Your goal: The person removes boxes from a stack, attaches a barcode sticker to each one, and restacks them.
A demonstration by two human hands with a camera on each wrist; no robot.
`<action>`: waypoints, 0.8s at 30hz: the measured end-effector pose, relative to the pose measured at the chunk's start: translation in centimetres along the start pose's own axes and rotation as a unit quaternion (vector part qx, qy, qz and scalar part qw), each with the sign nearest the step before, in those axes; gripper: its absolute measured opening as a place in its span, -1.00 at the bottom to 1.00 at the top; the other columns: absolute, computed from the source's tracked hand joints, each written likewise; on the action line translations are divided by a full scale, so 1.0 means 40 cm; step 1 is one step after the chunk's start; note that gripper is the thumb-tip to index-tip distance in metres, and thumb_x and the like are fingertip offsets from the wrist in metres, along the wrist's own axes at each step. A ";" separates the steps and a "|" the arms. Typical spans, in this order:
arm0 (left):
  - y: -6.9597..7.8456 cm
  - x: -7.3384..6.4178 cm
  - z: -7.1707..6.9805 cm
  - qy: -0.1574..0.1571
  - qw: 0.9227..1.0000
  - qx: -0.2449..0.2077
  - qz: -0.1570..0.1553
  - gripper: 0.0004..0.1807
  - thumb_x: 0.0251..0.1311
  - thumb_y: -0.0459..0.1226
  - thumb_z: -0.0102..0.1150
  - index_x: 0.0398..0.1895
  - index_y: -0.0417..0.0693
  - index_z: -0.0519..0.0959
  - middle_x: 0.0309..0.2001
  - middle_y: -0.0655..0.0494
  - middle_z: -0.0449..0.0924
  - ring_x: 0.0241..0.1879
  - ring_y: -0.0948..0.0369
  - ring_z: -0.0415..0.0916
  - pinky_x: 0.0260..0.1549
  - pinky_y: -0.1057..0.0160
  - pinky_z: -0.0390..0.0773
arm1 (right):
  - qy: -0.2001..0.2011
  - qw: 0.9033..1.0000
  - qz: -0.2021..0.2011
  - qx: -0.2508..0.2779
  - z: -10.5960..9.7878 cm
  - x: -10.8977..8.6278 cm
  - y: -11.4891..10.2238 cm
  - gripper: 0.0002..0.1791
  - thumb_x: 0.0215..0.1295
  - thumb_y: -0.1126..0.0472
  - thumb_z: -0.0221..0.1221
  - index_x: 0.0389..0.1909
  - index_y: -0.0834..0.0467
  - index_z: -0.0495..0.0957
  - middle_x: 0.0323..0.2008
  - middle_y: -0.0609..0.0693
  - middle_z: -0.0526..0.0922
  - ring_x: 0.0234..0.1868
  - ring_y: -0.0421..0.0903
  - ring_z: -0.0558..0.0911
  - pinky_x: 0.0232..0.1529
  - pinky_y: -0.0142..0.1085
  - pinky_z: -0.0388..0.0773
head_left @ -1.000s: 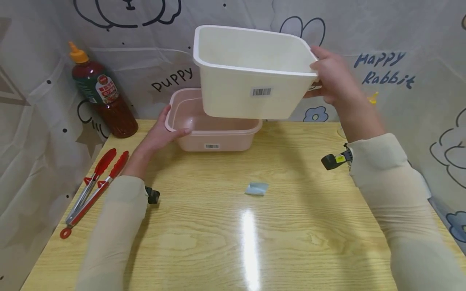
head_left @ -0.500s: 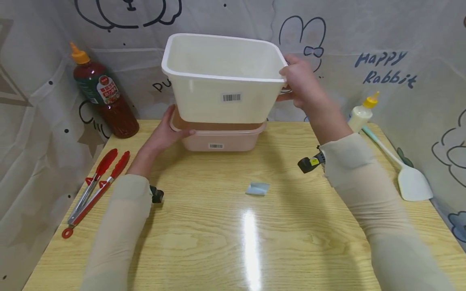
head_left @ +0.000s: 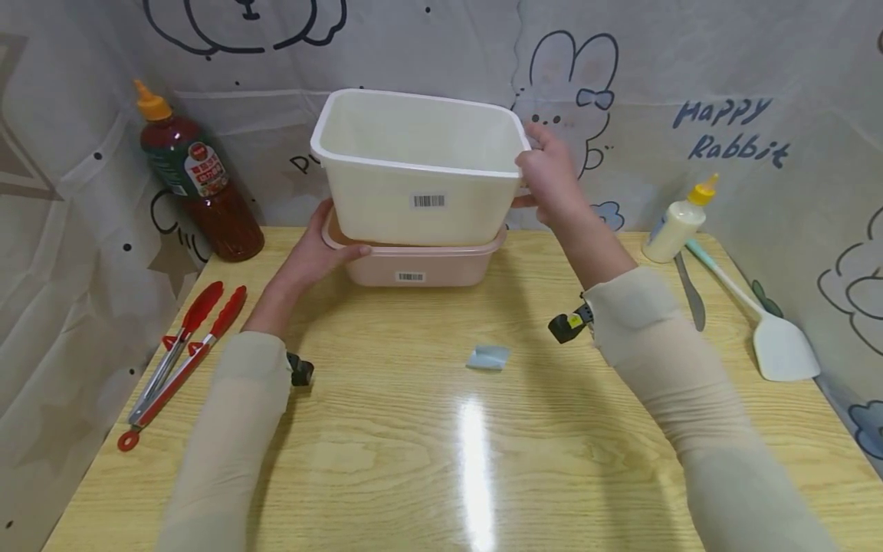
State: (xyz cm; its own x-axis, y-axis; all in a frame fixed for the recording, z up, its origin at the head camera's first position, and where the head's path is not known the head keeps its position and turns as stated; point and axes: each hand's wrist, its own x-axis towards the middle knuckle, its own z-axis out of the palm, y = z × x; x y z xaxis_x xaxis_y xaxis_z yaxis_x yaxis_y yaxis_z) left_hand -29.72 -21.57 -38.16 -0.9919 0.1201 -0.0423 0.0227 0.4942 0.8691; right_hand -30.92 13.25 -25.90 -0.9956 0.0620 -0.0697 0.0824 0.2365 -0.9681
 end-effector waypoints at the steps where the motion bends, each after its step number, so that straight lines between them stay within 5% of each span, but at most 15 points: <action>1: -0.001 0.001 0.001 0.001 1.000 -0.002 0.001 0.27 0.06 0.06 0.51 0.64 0.36 -0.25 0.65 0.03 -0.10 0.61 -0.05 -0.06 0.55 -0.23 -0.02 | 0.001 1.000 -0.006 -0.002 0.004 0.000 0.005 -0.27 0.47 0.31 -0.14 0.61 -0.17 0.05 0.45 0.10 0.36 0.23 0.08 0.57 0.04 0.00 0.71; 13: -0.012 -0.006 0.017 0.019 0.999 -0.037 0.019 0.21 0.14 -0.04 0.48 0.63 0.39 -0.25 0.64 0.07 -0.07 0.62 0.02 -0.09 0.58 -0.15 -0.09 | 0.030 0.997 -0.033 -0.060 0.059 0.002 0.058 -0.30 0.41 0.38 -0.16 0.57 0.00 0.17 0.46 0.08 0.38 0.13 -0.02 0.59 -0.12 -0.22 0.74; 24: -0.011 -0.025 0.035 0.051 0.997 -0.050 -0.006 0.17 0.12 0.07 0.46 0.63 0.33 -0.16 0.57 0.01 0.13 0.57 0.03 0.06 0.58 -0.08 -0.03 | 0.038 0.989 -0.064 -0.130 0.087 0.009 0.088 -0.26 0.29 0.40 -0.12 0.55 0.12 0.22 0.51 0.06 0.34 0.44 -0.11 0.39 0.37 -0.28 0.44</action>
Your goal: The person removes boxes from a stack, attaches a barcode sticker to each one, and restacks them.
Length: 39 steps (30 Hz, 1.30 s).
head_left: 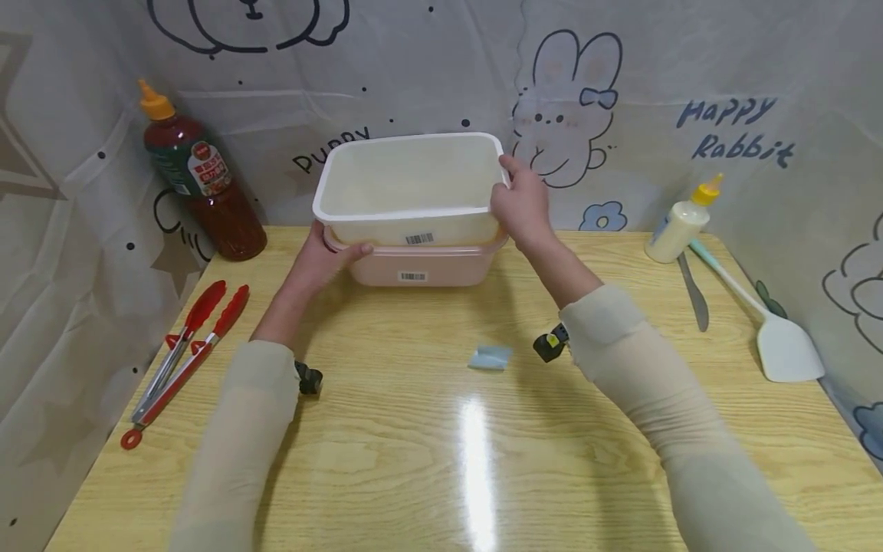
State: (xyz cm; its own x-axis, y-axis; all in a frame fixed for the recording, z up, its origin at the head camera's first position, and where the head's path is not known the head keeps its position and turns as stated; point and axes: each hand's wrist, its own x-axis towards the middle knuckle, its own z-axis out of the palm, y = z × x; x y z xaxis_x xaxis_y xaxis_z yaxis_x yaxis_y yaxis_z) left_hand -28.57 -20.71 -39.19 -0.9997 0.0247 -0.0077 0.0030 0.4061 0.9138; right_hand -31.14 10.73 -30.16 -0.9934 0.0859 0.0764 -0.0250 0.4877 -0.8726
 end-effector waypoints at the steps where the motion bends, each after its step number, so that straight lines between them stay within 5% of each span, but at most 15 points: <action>1: 0.000 0.000 0.002 0.002 1.000 0.001 0.000 0.16 0.12 0.08 0.46 0.63 0.32 -0.15 0.56 0.01 0.15 0.57 0.03 0.07 0.58 -0.08 -0.04 | 0.000 1.000 -0.002 -0.006 0.001 0.000 0.003 -0.27 0.29 0.39 -0.11 0.54 0.12 0.22 0.50 0.07 0.35 0.42 -0.10 0.41 0.37 -0.28 0.45; 13: -0.011 -0.007 0.000 0.010 1.000 -0.010 -0.005 0.16 0.14 0.08 0.44 0.63 0.27 -0.17 0.56 -0.06 0.13 0.56 0.00 0.06 0.59 -0.06 -0.06 | -0.034 0.998 -0.022 -0.037 0.001 0.008 0.038 -0.31 0.33 0.32 0.01 0.52 0.16 0.25 0.47 0.12 0.39 0.24 -0.02 0.57 0.16 -0.28 0.64; 19: -0.012 -0.008 -0.007 0.008 1.000 -0.015 -0.025 0.19 0.13 0.10 0.44 0.64 0.33 -0.20 0.60 0.02 0.07 0.60 0.02 -0.01 0.60 -0.06 -0.11 | -0.043 0.996 -0.037 -0.068 0.004 0.008 0.048 -0.37 0.40 0.29 0.02 0.50 0.19 0.28 0.43 0.16 0.44 0.40 0.00 0.48 0.28 -0.26 0.56; 29: -0.015 -0.010 -0.011 0.008 0.999 0.000 -0.031 0.24 0.11 0.17 0.43 0.65 0.34 -0.26 0.63 0.03 0.01 0.61 0.02 -0.04 0.59 -0.08 -0.09 | -0.056 0.995 -0.033 -0.076 0.002 0.005 0.068 -0.46 0.47 0.22 0.05 0.44 0.18 0.37 0.39 0.18 0.48 0.39 0.05 0.50 0.33 -0.17 0.53; 36: -0.008 -0.004 -0.012 0.001 0.999 0.007 -0.032 0.26 0.06 0.23 0.42 0.64 0.42 -0.27 0.64 0.09 -0.01 0.61 0.04 -0.05 0.58 -0.13 -0.11 | -0.051 0.992 -0.040 -0.106 0.000 0.000 0.083 -0.48 0.48 0.22 0.02 0.43 0.13 0.41 0.21 0.15 0.60 -0.01 -0.03 0.57 -0.10 -0.28 0.62; 39: -0.004 0.002 -0.008 -0.001 1.000 0.006 -0.028 0.26 0.05 0.23 0.43 0.64 0.42 -0.26 0.64 0.11 -0.02 0.61 0.05 -0.05 0.59 -0.13 -0.11 | -0.048 0.991 -0.049 -0.115 -0.004 -0.001 0.089 -0.48 0.48 0.22 0.00 0.43 0.14 0.40 0.23 0.16 0.60 0.03 -0.01 0.59 -0.05 -0.23 0.64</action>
State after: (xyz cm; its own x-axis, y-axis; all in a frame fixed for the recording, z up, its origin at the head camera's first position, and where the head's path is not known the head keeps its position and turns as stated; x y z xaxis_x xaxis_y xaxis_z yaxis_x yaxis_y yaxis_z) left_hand -28.67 -21.05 -39.19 -0.9982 0.0044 -0.0593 -0.0520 0.4178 0.9071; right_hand -31.16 12.60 -33.18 -0.9937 -0.0501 0.1000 -0.1074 0.6759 -0.7292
